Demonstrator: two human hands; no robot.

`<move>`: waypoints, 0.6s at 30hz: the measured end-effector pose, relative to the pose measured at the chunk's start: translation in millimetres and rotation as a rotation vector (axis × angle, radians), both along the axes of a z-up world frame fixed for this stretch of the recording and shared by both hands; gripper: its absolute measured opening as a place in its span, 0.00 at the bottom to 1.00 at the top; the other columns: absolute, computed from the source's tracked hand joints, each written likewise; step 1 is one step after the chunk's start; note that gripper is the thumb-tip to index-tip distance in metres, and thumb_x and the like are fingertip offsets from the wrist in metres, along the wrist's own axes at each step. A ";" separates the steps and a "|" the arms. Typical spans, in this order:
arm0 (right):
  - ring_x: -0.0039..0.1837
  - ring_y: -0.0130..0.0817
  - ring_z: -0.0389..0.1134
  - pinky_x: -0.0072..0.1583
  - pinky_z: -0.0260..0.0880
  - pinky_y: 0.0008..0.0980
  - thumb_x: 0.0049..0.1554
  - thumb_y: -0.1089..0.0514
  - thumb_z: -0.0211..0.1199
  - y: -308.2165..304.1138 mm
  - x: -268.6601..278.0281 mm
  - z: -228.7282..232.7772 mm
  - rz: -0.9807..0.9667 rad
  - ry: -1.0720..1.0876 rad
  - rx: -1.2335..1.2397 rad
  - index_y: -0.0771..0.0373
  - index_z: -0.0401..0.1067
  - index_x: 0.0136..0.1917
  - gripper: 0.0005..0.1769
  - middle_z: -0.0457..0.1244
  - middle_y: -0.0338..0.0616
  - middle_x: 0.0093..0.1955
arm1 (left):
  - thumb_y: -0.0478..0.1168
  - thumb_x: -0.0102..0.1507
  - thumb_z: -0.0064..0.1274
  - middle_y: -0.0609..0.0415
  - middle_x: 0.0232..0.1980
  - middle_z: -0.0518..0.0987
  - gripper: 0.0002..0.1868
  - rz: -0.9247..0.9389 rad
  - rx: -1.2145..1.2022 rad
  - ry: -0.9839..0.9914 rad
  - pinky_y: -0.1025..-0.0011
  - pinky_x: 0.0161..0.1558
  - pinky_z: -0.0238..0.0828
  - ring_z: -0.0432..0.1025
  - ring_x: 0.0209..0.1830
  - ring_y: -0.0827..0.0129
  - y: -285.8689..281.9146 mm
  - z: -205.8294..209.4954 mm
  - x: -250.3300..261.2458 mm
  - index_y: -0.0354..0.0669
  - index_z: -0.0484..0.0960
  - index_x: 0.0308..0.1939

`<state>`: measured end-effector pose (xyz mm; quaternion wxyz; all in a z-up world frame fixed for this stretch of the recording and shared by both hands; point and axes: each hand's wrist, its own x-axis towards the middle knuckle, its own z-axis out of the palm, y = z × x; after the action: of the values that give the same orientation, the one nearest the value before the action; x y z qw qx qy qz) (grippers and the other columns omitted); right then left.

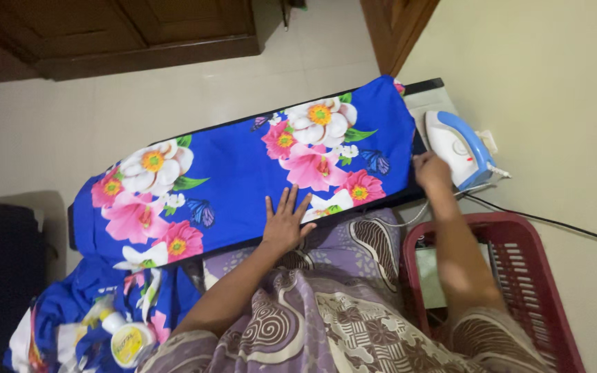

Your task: The person irons a small light-colored cloth on a black ironing board, then places it in a red basket. They then unfold a blue floral dress, spray it with liquid, and iron it thoroughly on the board, folding it at the end.

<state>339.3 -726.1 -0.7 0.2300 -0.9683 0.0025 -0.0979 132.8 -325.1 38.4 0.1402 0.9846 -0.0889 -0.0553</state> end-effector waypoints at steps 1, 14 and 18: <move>0.51 0.64 0.71 0.56 0.70 0.56 0.61 0.48 0.64 15.6 -6.9 -8.7 -0.045 0.063 0.008 0.65 0.77 0.47 0.16 0.69 0.62 0.44 | 0.66 0.64 0.49 0.45 0.84 0.42 0.44 -0.001 -0.002 -0.011 0.30 0.72 0.29 0.39 0.83 0.49 0.6 -0.6 0.2 0.61 0.51 0.80; 0.46 0.46 0.75 0.46 0.75 0.49 0.57 0.47 0.57 -5.6 33.2 20.5 -0.478 0.309 1.692 0.48 0.68 0.58 0.16 0.70 0.42 0.46 | 0.68 0.62 0.49 0.45 0.84 0.43 0.45 0.007 -0.085 -0.017 0.31 0.74 0.26 0.37 0.84 0.51 2.7 -11.4 -2.5 0.61 0.54 0.80; 0.43 0.33 0.66 0.40 0.57 0.38 0.61 0.50 0.66 29.5 33.3 42.7 -0.260 0.038 1.184 0.52 0.66 0.58 0.15 0.66 0.34 0.46 | 0.70 0.64 0.45 0.43 0.83 0.46 0.44 0.022 -0.248 0.055 0.33 0.73 0.25 0.38 0.84 0.48 11.8 -30.6 5.6 0.58 0.54 0.79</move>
<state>372.5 -696.6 42.0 0.7156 -0.6692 0.1789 -0.0900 138.4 -313.2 7.8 0.2640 0.9587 -0.0804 -0.0695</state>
